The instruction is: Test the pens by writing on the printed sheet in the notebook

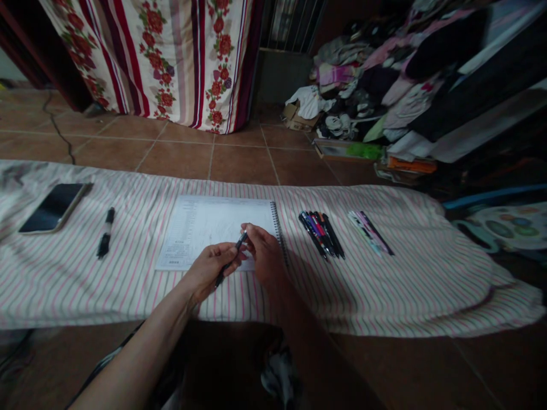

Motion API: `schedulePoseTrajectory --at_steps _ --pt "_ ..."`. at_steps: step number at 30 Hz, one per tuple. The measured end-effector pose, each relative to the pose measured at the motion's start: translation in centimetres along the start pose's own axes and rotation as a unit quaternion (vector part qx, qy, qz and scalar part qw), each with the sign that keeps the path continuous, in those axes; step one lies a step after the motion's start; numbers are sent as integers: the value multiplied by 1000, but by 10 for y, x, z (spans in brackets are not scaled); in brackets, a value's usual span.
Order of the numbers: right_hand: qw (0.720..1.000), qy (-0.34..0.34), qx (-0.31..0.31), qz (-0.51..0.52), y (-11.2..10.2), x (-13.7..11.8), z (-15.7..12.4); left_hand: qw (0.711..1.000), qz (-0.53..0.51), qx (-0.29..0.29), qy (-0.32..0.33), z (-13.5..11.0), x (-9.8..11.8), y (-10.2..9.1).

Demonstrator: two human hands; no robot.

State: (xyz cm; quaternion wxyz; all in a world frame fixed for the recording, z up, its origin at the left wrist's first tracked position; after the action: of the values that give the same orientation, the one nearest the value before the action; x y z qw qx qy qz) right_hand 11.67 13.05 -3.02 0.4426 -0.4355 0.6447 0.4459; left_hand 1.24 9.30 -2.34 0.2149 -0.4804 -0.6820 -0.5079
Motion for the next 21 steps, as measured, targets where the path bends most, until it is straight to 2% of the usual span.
schedulePoseTrajectory --at_steps 3,8,14,21 --pt "1000 -4 5 -11 -1 0 0 999 -6 0 -37 -3 -2 -2" --pt "999 -22 -4 -38 0 -7 -1 999 41 -3 -20 -2 -1 -8" --pt "997 -47 11 -63 -5 -11 1 997 61 -42 -16 -5 -6 -2" --pt "996 -49 18 -79 -5 -13 0 998 66 -12 -4 -1 -10 -7"
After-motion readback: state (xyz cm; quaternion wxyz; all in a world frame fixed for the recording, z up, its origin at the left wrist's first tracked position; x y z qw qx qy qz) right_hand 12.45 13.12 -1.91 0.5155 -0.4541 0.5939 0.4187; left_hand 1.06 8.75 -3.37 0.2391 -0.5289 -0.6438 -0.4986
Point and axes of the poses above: each hand's wrist, its own z-axis towards the middle knuckle, its own y-axis out of the palm, x = y × z, the point moved 9 cm from there along z, towards the middle knuckle, and after that the axes turned 5 degrees about x, right-handed, at the moved point
